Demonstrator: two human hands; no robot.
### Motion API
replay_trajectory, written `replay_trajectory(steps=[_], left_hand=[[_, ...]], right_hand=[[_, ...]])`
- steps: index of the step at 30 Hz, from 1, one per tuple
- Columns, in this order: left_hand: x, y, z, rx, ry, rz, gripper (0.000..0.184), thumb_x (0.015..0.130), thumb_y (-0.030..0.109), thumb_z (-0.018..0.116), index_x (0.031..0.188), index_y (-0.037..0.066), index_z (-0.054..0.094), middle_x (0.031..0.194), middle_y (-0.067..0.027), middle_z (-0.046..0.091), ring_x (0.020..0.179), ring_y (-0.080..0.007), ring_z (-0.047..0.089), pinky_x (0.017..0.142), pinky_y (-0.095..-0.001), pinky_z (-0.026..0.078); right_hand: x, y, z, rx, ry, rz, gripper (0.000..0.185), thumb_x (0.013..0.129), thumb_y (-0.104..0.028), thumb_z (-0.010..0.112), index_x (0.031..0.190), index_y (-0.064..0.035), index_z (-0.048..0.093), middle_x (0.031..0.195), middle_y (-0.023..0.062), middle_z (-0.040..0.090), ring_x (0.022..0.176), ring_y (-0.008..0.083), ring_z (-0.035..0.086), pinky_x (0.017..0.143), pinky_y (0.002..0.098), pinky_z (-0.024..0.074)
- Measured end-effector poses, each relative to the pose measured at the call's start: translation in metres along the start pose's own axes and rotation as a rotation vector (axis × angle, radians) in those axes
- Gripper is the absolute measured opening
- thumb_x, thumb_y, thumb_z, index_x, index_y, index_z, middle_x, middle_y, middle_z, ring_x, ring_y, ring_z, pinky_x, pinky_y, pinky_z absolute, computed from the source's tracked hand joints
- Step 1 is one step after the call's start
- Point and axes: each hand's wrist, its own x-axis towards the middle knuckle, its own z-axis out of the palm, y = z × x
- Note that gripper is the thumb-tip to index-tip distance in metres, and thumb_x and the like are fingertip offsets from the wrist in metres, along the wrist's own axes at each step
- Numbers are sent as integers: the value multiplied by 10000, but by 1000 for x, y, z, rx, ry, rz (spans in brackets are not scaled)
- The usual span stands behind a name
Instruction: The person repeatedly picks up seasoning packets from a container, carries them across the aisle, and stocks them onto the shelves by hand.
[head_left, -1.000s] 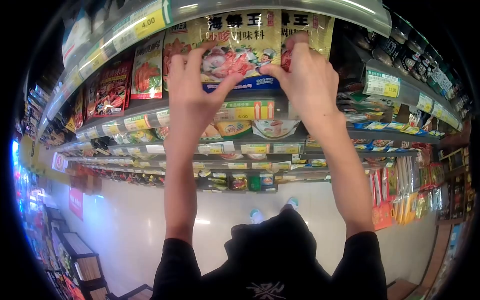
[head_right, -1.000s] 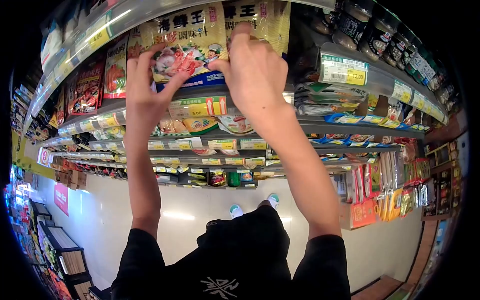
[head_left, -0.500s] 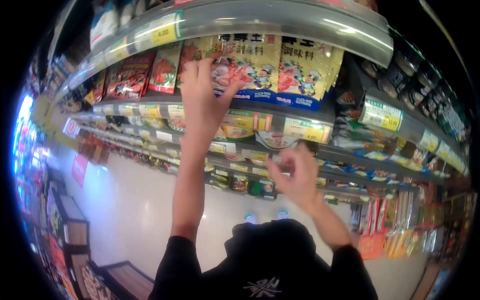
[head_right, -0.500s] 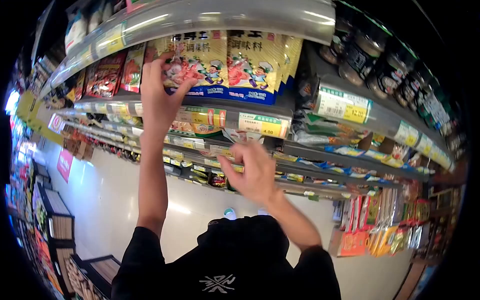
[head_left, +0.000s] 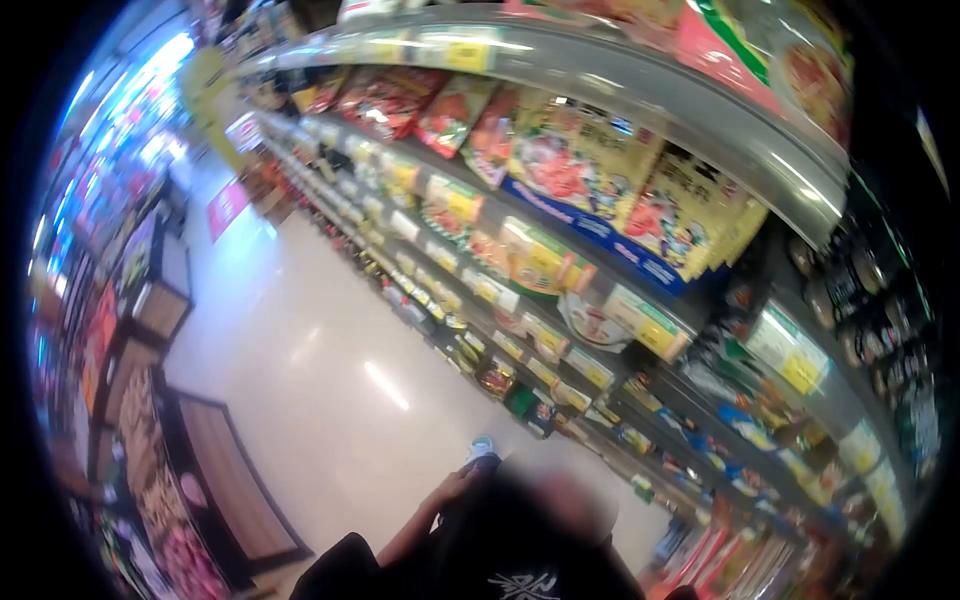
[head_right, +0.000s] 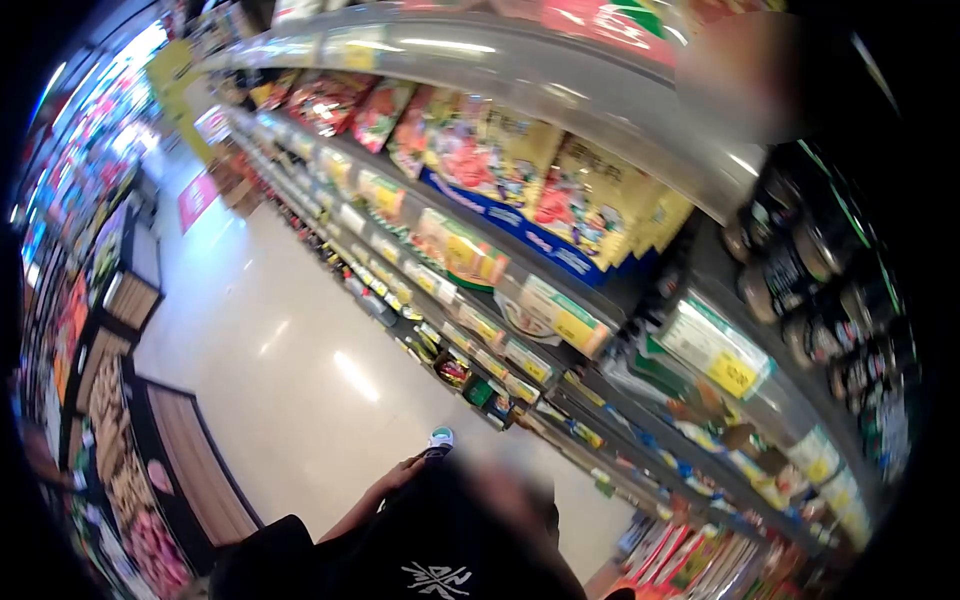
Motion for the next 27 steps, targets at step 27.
replay_trajectory(steps=[27], left_hand=[[-148, -111, 149, -485, 534, 236, 397, 785, 207, 609, 1139, 28, 587, 1060, -174, 636, 966, -317, 615, 829, -383, 475]], right_hand=[[-65, 9, 81, -409, -1481, -480, 269, 787, -65, 592, 1056, -67, 599, 919, 138, 599, 841, 293, 586, 752, 401, 478]])
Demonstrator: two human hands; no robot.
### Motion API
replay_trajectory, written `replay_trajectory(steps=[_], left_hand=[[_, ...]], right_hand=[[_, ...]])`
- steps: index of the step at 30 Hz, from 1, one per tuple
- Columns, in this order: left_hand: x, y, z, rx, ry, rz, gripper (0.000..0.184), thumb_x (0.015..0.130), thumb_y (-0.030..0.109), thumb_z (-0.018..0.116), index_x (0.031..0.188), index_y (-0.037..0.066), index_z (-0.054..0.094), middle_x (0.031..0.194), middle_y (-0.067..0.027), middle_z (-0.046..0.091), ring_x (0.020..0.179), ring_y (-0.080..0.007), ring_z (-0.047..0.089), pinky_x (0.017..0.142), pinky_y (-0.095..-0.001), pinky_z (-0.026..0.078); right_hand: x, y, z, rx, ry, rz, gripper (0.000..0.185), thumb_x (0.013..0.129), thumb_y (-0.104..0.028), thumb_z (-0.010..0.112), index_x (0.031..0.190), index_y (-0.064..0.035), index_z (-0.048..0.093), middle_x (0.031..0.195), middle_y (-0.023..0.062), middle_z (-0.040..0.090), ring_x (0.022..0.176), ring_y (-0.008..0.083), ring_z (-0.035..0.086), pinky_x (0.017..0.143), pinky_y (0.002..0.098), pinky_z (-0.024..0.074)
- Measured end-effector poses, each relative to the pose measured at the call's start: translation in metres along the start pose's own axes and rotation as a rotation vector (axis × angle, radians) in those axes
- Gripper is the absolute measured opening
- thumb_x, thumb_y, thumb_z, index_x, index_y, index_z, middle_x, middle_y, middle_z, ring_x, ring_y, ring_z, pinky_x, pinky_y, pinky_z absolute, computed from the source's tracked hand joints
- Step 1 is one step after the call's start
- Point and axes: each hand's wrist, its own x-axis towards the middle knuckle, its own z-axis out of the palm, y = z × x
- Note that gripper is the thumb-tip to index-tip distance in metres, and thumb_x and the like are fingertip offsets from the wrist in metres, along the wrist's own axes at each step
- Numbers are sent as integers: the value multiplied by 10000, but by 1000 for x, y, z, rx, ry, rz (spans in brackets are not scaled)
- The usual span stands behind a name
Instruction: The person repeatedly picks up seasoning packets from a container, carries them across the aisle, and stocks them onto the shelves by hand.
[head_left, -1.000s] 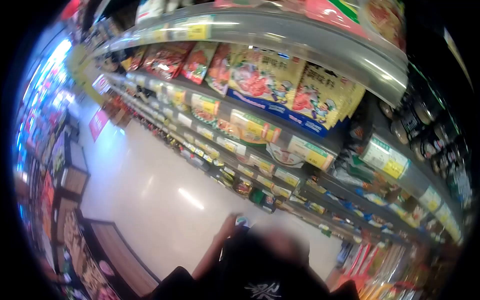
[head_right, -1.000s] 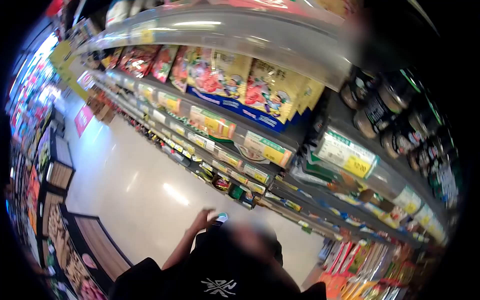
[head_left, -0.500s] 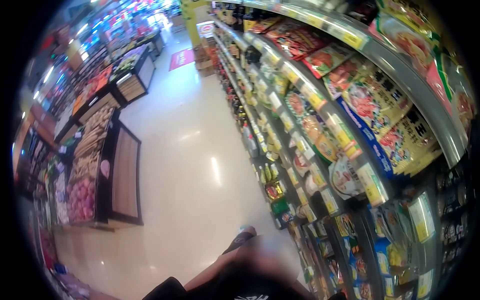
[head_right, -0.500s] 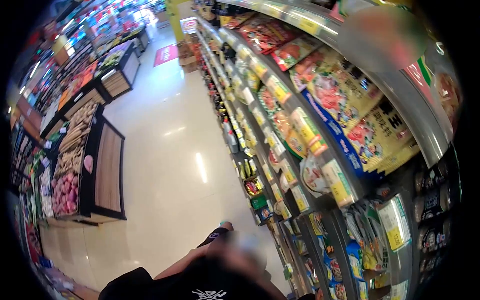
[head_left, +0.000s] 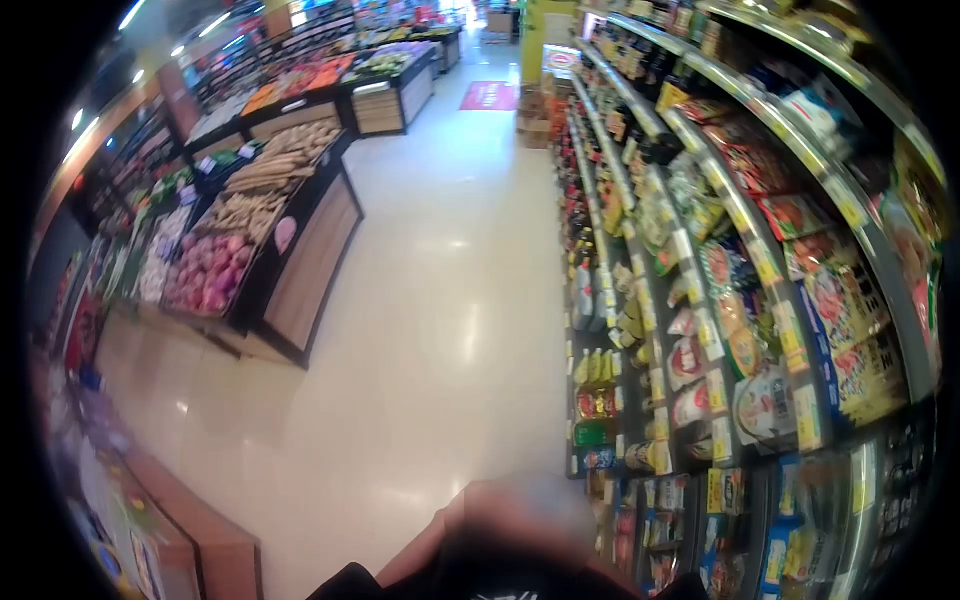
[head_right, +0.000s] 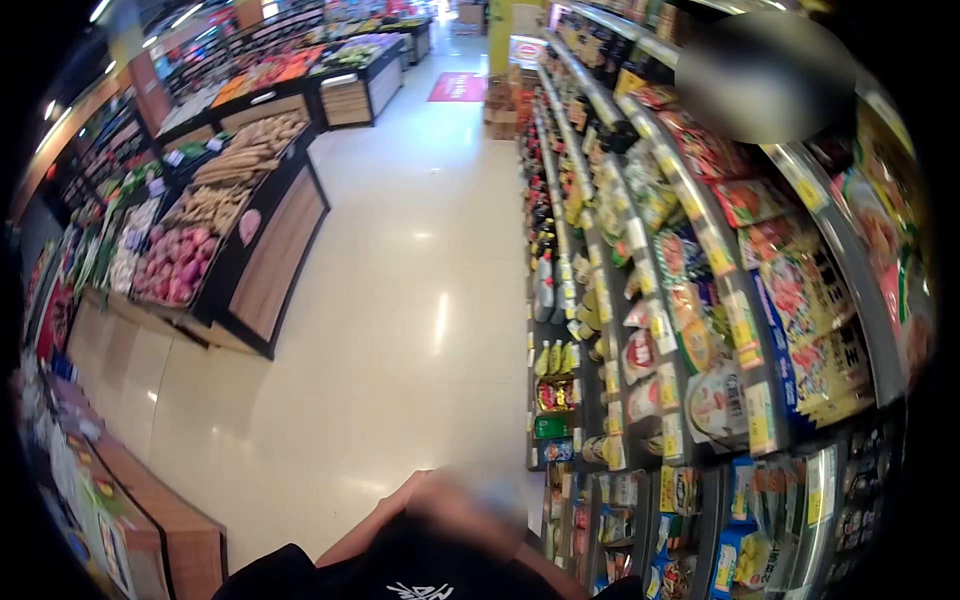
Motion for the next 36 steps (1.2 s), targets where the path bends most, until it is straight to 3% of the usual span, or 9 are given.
replay_trajectory(steps=[5, 7, 9, 15, 19, 20, 24, 29, 36], left_hand=[[-67, -40, -24, -170, 188, -12, 360, 788, 207, 603, 1097, 23, 617, 1036, -162, 651, 945, -312, 623, 808, -379, 482], [-101, -40, -38, -96, 237, 174, 348, 790, 184, 593, 1096, 20, 621, 1030, -153, 655, 934, -285, 626, 799, -364, 486], [-135, -30, -52, 52, 293, 466, 342, 795, 139, 574, 1111, 16, 617, 1026, -142, 657, 920, -235, 629, 789, -336, 493], [-206, -58, -56, -515, 570, 173, 316, 793, 78, 551, 1092, -3, 610, 995, -108, 667, 897, -174, 625, 796, -314, 497], [-257, -93, -65, -164, 573, 159, 375, 765, 142, 581, 1126, 44, 595, 1008, -93, 647, 906, -139, 593, 794, -302, 478], [-268, -104, -61, -164, 619, 176, 325, 775, 171, 567, 1062, 21, 595, 958, -143, 643, 881, -220, 621, 771, -339, 478], [-320, -125, -52, -127, 857, 198, 276, 777, 232, 550, 929, 4, 578, 869, -219, 605, 832, -420, 572, 729, -421, 465], [-380, -138, -29, -206, 1129, -177, 245, 820, 175, 642, 1036, 60, 654, 872, -178, 645, 820, -299, 636, 719, -362, 496], [-418, -167, 6, -299, 1379, -244, 261, 860, 267, 627, 1016, 60, 661, 901, -153, 669, 821, -260, 643, 750, -347, 496]], right_hand=[[54, -45, 54, 29, -335, 108, 265, 785, -57, 576, 1049, -68, 599, 931, 139, 593, 852, 306, 580, 758, 412, 474], [79, -67, 76, -79, -395, 14, 264, 784, -54, 569, 1046, -69, 598, 936, 140, 591, 856, 311, 578, 760, 416, 472], [87, -89, 94, -324, -329, -348, 319, 774, -57, 571, 1084, -124, 607, 1042, 108, 546, 976, 289, 522, 850, 426, 435], [112, -107, 167, -425, -367, -752, 360, 669, -42, 609, 1019, -124, 630, 1031, 82, 533, 966, 287, 505, 845, 411, 422], [129, -127, 207, -228, -258, -878, 324, 632, -63, 629, 953, -113, 646, 927, 61, 570, 886, 268, 528, 797, 393, 447], [132, -132, 218, -182, -227, -895, 312, 624, -69, 633, 933, -110, 650, 903, 56, 577, 860, 264, 534, 779, 388, 455], [137, -133, 274, -207, -299, -810, 367, 578, -48, 631, 938, -106, 665, 930, 100, 618, 869, 292, 585, 753, 393, 484], [152, -142, 333, -118, -288, -691, 258, 612, -18, 636, 868, -54, 653, 839, 108, 576, 822, 295, 563, 707, 370, 470], [172, -147, 374, -140, -449, -601, 231, 640, -11, 632, 869, -37, 648, 797, 100, 587, 772, 274, 580, 692, 350, 481]])
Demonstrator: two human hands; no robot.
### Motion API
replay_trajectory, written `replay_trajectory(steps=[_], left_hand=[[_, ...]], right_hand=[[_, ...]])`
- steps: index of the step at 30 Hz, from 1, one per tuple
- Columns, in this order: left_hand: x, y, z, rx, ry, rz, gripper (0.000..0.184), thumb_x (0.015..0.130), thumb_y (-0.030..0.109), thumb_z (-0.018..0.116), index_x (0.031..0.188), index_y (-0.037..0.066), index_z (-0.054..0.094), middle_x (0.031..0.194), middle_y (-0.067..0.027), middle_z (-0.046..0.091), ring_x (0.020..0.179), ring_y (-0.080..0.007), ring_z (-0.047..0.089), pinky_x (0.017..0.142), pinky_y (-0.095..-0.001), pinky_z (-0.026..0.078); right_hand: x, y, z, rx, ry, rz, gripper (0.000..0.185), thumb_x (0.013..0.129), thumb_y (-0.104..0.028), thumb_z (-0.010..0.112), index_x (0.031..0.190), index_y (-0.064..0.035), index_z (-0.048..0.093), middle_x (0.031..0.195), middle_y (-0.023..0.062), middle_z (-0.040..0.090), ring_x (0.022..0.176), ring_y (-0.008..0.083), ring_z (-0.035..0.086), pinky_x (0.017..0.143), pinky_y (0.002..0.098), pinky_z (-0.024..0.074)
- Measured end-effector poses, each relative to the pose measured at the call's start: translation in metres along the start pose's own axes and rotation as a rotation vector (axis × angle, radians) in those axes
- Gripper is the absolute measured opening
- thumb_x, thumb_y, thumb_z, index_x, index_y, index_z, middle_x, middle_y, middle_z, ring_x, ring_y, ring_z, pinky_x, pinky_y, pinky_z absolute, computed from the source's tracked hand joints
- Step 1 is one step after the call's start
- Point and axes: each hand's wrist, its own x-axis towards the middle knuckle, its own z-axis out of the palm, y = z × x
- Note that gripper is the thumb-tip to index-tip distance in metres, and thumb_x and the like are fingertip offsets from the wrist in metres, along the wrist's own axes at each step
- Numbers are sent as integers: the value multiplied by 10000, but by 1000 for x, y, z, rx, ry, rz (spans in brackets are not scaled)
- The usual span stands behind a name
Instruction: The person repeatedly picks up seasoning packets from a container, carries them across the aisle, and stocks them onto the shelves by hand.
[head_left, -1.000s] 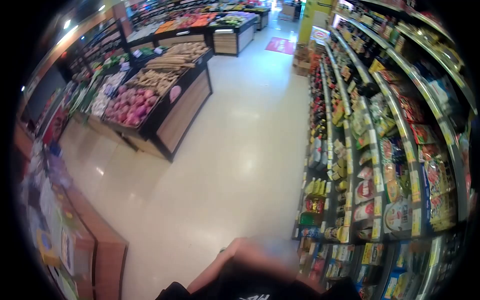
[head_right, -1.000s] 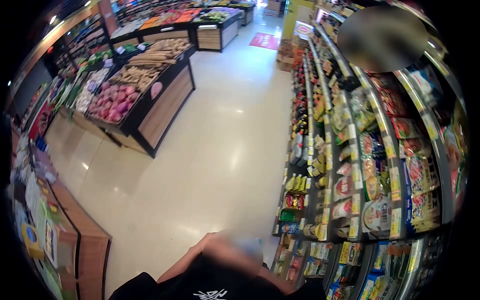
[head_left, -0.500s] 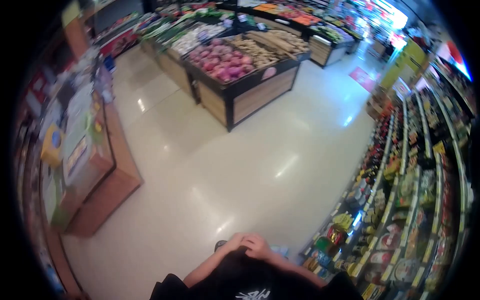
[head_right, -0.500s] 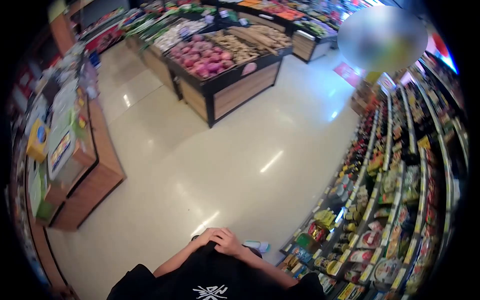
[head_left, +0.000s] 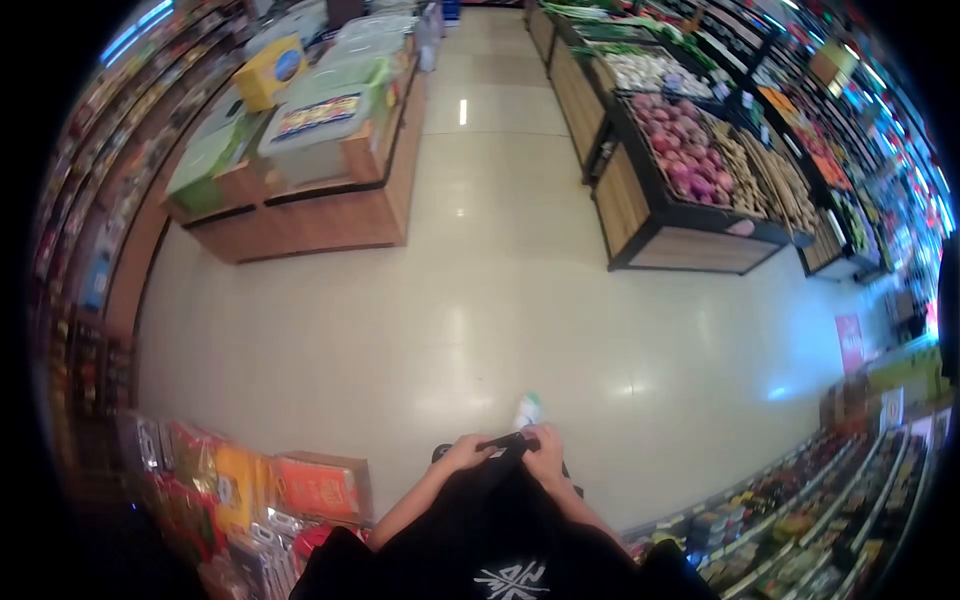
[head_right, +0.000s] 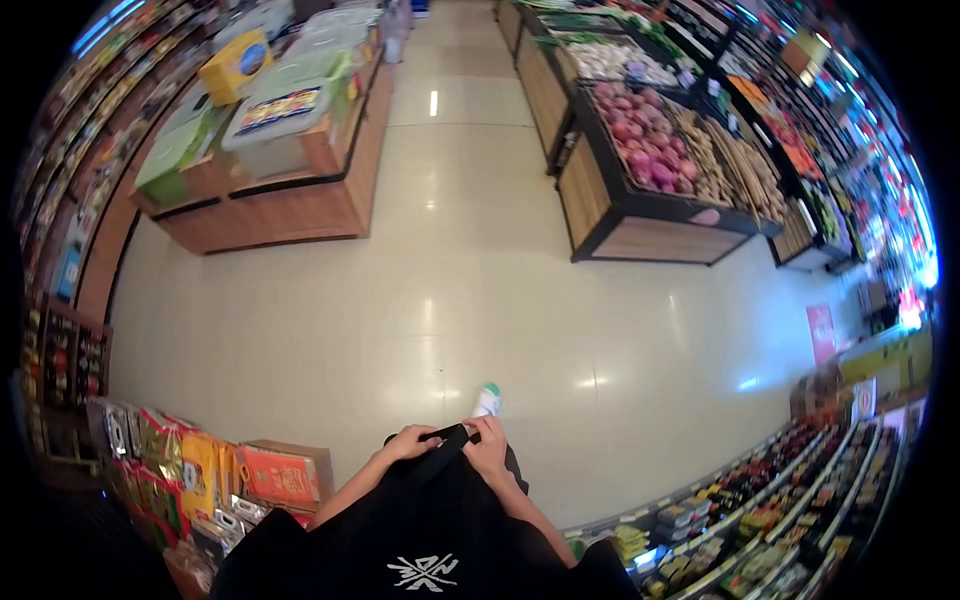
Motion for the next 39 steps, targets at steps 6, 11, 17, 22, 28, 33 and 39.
replay_trajectory(steps=[6, 11, 17, 22, 28, 33, 39], left_hand=[[7, -22, -32, -100, 49, -265, 247, 846, 198, 610, 1055, 75, 655, 878, -137, 674, 820, -226, 642, 763, -332, 487], [26, -38, -66, -153, 162, -280, 240, 826, 140, 582, 1044, 69, 652, 823, -115, 664, 762, -181, 621, 718, -318, 485], [67, -24, -124, -321, 361, -150, 201, 814, 26, 546, 1010, 27, 590, 848, -53, 635, 772, -145, 596, 742, -291, 490], [111, 5, -180, -318, 319, -131, 178, 807, 14, 534, 981, 27, 570, 843, -49, 603, 802, -132, 575, 758, -292, 489], [142, 0, -216, -275, 339, -212, 177, 803, 8, 520, 970, 37, 571, 817, -57, 597, 770, -130, 564, 709, -294, 481], [154, 2, -245, -174, 439, -176, 167, 809, 30, 521, 968, 44, 571, 769, -81, 585, 710, -149, 559, 666, -289, 462], [168, -13, -277, -183, 496, -330, 179, 825, 61, 540, 998, 57, 589, 808, -149, 652, 742, -257, 659, 694, -356, 500]], right_hand=[[42, 11, 33, 23, -62, 103, 121, 748, -108, 670, 844, -34, 660, 756, 110, 614, 688, 245, 579, 646, 334, 467], [92, 32, 67, 34, -202, 183, 157, 741, -20, 607, 887, -24, 664, 794, 107, 648, 640, 191, 608, 618, 287, 497], [166, 14, 91, 635, -610, 702, 249, 818, -5, 498, 1015, 9, 649, 881, 88, 663, 761, 191, 611, 747, 284, 491], [212, 32, 124, 863, -616, 648, 299, 720, 117, 380, 932, 10, 563, 890, 109, 617, 795, 198, 614, 710, 320, 526], [255, 38, 161, 696, -694, 471, 125, 731, 54, 518, 807, -41, 489, 877, 85, 597, 852, 183, 559, 742, 301, 455], [308, 7, 164, 342, -872, 280, 218, 700, 37, 584, 814, -56, 422, 793, 65, 562, 788, 143, 542, 699, 276, 441], [333, 28, 208, 535, -913, 304, 264, 686, 21, 634, 842, -43, 431, 761, 53, 527, 764, 148, 533, 696, 290, 440]])
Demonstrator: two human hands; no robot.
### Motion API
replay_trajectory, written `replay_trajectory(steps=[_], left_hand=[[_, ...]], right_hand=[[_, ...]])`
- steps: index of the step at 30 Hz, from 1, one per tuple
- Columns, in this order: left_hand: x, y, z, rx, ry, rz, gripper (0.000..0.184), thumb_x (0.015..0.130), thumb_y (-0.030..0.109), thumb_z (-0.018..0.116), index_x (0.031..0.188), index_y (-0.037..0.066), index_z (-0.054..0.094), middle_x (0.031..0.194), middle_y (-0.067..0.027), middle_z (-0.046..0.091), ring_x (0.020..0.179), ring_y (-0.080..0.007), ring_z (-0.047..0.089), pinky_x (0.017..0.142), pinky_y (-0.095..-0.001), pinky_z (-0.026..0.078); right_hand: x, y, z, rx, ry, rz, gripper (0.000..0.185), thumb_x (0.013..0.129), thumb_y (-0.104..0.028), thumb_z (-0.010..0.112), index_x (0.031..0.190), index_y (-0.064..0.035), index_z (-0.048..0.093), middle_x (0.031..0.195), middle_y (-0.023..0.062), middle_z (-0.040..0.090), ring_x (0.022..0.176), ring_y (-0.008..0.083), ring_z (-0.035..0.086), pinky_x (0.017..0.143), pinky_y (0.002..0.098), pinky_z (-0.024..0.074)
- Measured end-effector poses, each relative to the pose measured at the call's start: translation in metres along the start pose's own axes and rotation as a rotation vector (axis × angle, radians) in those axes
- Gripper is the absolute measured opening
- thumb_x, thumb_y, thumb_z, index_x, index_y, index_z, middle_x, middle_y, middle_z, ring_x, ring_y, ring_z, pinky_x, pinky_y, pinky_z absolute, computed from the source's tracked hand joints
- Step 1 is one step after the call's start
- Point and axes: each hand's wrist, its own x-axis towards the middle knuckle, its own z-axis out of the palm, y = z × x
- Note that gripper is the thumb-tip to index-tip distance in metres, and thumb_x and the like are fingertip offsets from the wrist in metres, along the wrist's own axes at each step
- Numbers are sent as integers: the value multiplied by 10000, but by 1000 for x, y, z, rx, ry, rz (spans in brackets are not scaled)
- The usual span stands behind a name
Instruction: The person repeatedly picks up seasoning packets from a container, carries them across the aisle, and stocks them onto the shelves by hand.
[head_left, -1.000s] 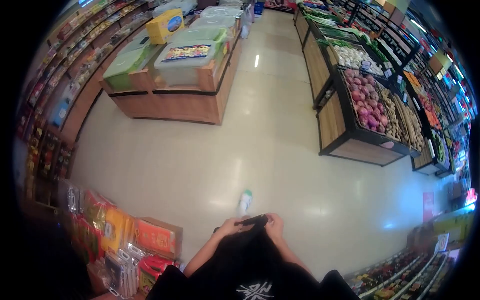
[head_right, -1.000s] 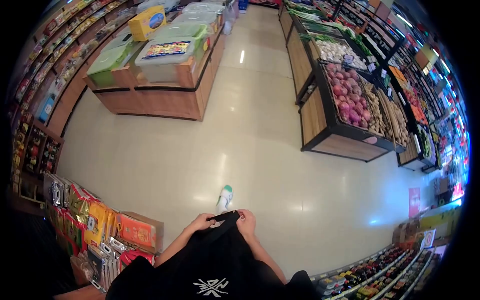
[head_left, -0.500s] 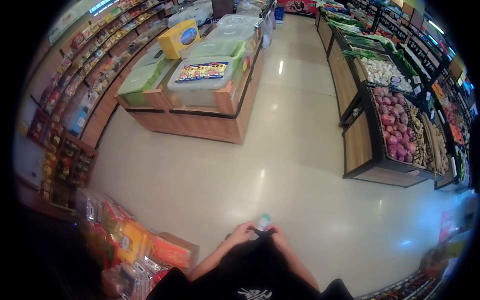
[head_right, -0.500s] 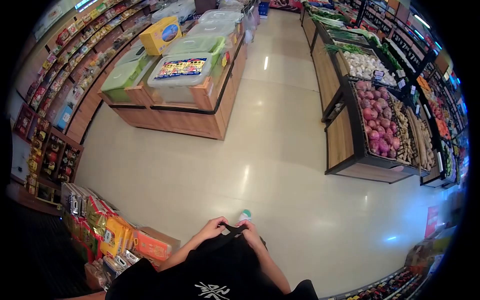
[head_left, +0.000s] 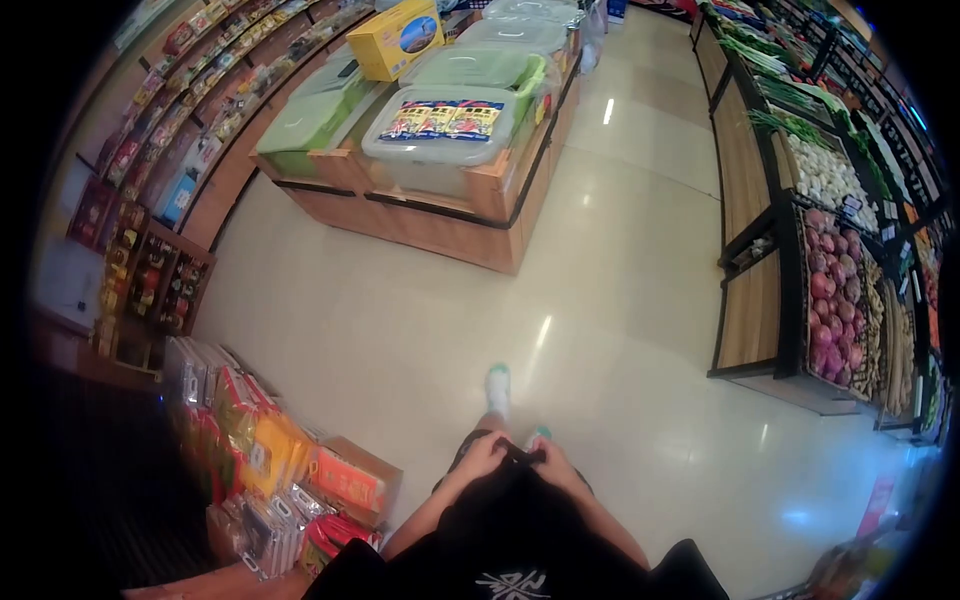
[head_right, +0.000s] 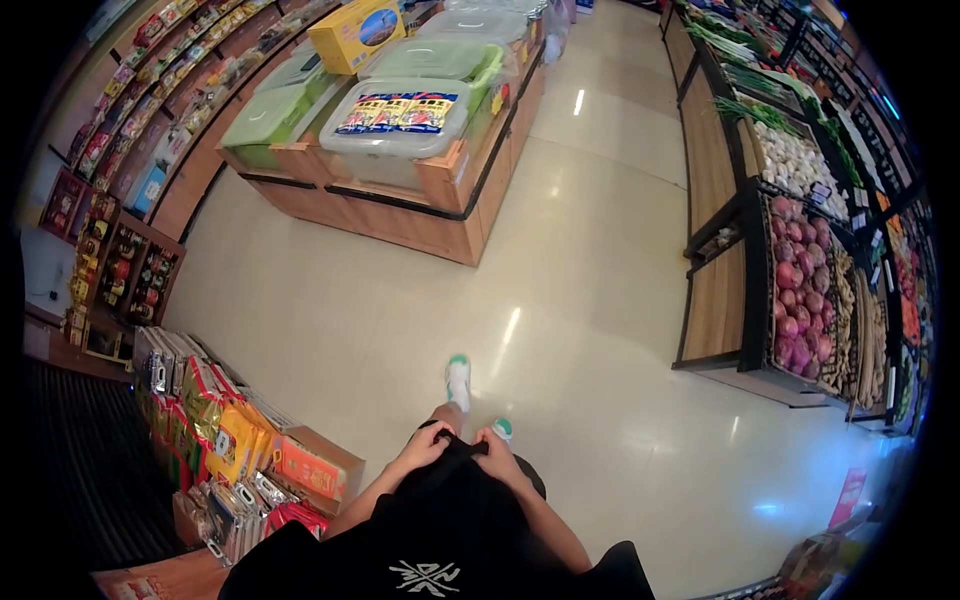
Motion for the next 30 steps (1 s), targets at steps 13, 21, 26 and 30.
replay_trajectory(steps=[13, 21, 26, 30], left_hand=[[142, 7, -89, -65, -205, 68, 164, 787, 54, 607, 947, 33, 582, 813, -102, 624, 777, -209, 605, 716, -322, 483], [227, -19, -173, -29, 27, -7, 208, 799, 137, 615, 976, 27, 605, 888, -151, 662, 824, -275, 643, 753, -369, 497], [256, -23, -213, 19, 93, -48, 178, 833, 153, 642, 942, 26, 580, 793, -96, 642, 739, -181, 625, 702, -305, 507], [278, -17, -226, -87, 103, -23, 198, 853, 172, 647, 966, 26, 575, 826, -81, 647, 759, -166, 622, 709, -295, 502]], right_hand=[[154, -63, -38, -399, 209, 19, 261, 638, 54, 561, 883, -24, 520, 748, 135, 599, 713, 290, 607, 675, 359, 482], [261, -116, -46, -464, 27, 3, 466, 663, -178, 804, 1045, -39, 577, 809, 69, 583, 745, 177, 591, 683, 306, 495], [295, -143, -78, -482, -199, 37, 607, 663, -257, 838, 1161, -43, 564, 909, 71, 586, 824, 171, 562, 757, 296, 488], [316, -141, -94, -496, 48, 125, 527, 714, -243, 801, 1138, -32, 569, 865, 74, 603, 783, 168, 573, 740, 295, 492]])
